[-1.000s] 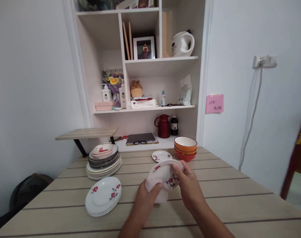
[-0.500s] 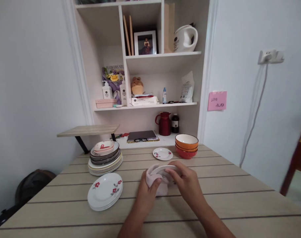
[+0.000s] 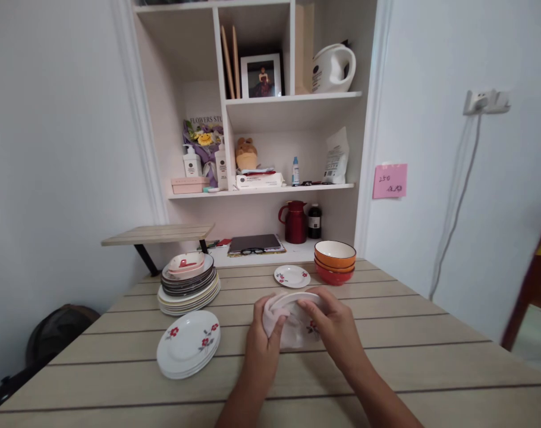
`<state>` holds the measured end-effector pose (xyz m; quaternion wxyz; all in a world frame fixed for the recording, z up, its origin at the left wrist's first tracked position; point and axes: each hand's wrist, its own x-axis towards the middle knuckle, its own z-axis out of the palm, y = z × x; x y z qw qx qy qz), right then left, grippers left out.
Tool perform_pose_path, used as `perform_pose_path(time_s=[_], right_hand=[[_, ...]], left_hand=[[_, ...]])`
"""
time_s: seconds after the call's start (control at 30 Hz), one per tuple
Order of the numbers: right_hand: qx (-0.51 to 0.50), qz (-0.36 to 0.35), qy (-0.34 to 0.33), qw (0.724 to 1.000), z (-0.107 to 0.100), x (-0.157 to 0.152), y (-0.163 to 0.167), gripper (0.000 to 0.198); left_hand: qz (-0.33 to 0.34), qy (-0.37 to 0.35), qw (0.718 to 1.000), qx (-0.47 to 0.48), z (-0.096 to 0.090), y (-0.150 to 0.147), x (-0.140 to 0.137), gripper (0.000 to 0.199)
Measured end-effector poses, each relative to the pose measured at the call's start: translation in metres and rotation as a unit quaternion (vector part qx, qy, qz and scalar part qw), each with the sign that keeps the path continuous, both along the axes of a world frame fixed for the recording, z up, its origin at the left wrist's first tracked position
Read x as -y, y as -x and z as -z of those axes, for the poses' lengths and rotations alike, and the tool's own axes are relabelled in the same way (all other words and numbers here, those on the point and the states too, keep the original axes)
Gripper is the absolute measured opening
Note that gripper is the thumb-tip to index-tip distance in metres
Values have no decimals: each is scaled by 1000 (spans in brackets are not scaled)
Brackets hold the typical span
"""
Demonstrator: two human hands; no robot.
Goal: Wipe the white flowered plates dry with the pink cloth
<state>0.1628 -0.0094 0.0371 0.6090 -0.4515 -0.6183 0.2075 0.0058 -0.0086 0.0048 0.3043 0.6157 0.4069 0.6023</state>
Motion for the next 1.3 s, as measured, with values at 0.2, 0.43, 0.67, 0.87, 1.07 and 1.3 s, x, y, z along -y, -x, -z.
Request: perform_pose_path(time_s=[0.2, 0.43, 0.67, 0.87, 1.07, 1.3], right_hand=[[21, -7, -5, 1000, 3, 1, 3, 25], [-11, -29, 8, 1000, 2, 6, 5, 24], [-236, -20, 40, 971, 7, 1, 12, 27], [-194, -119, 74, 971, 7, 0, 16, 33], [78, 40, -137, 987, 6, 0, 7, 37], [184, 15, -151, 971, 8, 3, -2, 20]], left_hand=[[-39, -77, 996, -18, -3, 5, 2, 35], [38, 31, 999, -20, -11, 5, 7, 28], [34, 53, 993, 105, -5, -5, 5, 42], [-35, 50, 991, 119, -11, -2, 5, 35], [-88, -60, 992, -65, -3, 9, -2, 20], [-78, -113, 980, -147, 2, 11, -2, 18]])
